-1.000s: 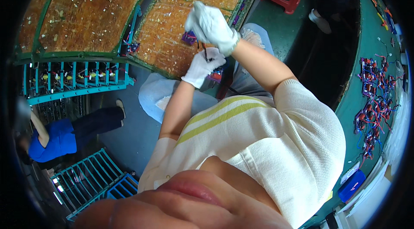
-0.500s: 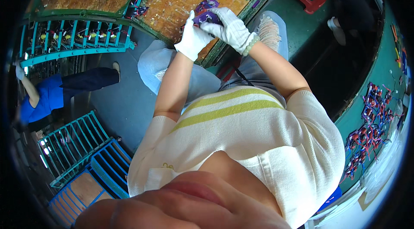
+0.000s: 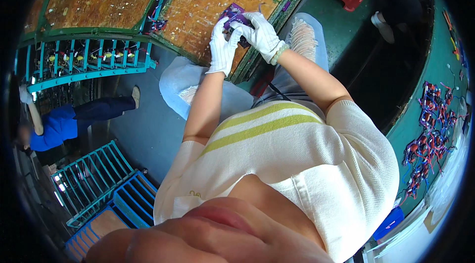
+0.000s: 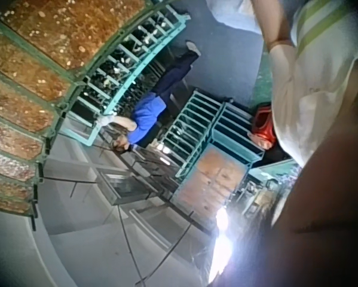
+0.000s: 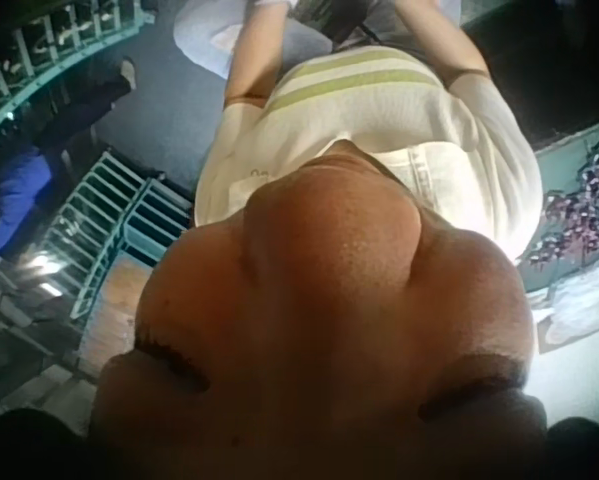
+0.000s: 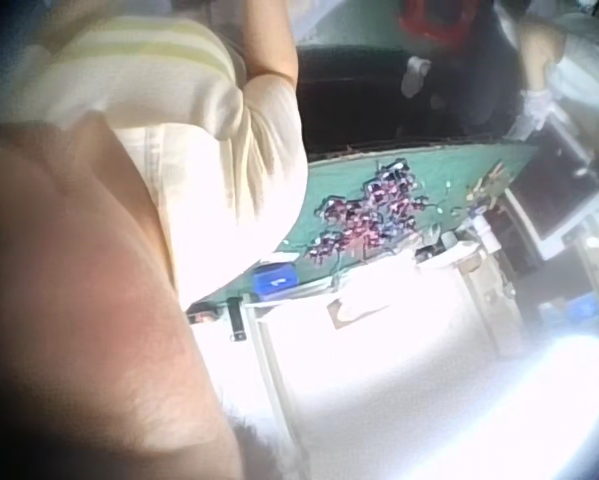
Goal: Assembling and inspecting small purple electronic modules with wires at an industrial workstation.
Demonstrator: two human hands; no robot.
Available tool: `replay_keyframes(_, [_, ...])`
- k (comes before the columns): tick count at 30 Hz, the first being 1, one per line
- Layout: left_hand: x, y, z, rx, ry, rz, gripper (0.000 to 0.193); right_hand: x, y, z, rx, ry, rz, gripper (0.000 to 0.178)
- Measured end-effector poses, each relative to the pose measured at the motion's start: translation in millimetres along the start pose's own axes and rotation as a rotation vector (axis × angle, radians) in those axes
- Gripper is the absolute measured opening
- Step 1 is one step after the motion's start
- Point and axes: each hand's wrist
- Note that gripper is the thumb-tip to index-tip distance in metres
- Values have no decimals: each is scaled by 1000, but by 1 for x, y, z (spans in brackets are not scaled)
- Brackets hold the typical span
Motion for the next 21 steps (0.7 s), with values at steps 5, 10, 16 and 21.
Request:
replay_keyframes(5, [-9, -3, 0, -225, 97, -250, 28, 4, 4, -3, 250, 64, 266, 31])
replay_keyframes(10, [-12, 6, -2, -413, 66, -1250, 36, 1, -4, -1, 391, 118, 631, 26])
replay_keyframes(16, [-10, 1, -3, -365, 84, -1192, 40, -5, -7, -3, 421, 106, 671, 23])
replay_keyframes(21, [-14, 1, -8, -373, 168, -1161, 36, 7, -24, -11, 396, 62, 752, 22])
Point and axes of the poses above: each hand's wrist, its own z-axis towards the middle knuckle, its own x-axis out of the palm, y = z × x, and after that the axes turned 5 degrees about y, right-handed
